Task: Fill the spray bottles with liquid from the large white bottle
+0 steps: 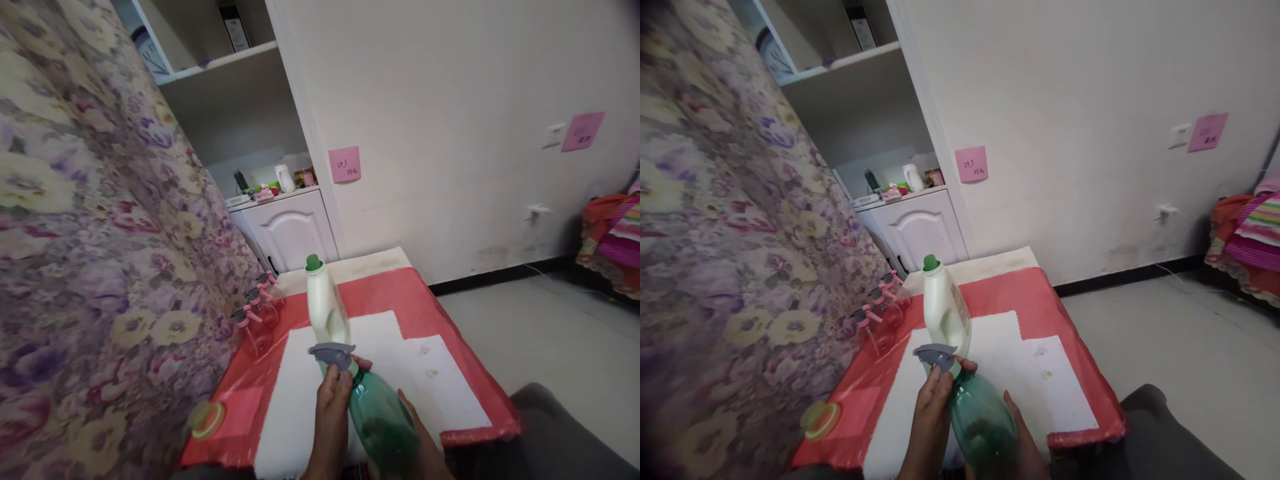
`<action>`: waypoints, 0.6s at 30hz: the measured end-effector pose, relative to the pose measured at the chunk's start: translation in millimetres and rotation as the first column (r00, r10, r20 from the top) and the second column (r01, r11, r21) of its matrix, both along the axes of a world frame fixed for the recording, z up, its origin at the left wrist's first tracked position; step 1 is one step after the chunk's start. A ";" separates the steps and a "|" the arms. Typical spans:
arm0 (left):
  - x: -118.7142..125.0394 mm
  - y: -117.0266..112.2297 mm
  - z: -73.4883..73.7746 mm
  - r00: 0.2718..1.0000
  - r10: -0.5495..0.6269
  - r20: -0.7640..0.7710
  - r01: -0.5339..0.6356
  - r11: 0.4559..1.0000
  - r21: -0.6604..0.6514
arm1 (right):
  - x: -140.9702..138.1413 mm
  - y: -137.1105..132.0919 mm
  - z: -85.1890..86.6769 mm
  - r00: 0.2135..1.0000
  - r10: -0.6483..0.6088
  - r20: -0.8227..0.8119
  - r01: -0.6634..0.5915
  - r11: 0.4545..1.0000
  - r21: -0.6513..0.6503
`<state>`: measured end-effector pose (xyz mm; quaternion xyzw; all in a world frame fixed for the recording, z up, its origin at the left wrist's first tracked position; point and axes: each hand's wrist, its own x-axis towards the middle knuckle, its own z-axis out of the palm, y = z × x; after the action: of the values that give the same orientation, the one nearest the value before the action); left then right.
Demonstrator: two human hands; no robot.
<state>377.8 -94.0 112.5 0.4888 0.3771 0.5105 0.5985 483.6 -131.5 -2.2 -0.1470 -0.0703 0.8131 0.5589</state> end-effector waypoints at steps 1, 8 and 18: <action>-1.5 0.8 -2.1 1.000 -0.010 -0.007 0.010 1.000 0.003 | -0.9 0.3 3.2 0.998 0.010 -0.059 -0.014 0.998 -0.054; -5.1 3.3 -5.9 0.994 0.051 -0.095 -0.042 0.995 0.093 | 3.3 -0.2 9.7 0.984 0.172 0.054 -0.163 0.977 -0.139; 0.5 -2.0 1.2 0.936 0.323 -0.139 -0.293 0.935 0.202 | 15.2 -5.5 3.5 0.955 -0.143 0.261 0.096 0.978 0.184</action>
<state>378.3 -95.9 113.7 0.5166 0.4515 0.5865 0.4304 498.9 -137.0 1.3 -0.2138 -0.2063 0.7406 0.6027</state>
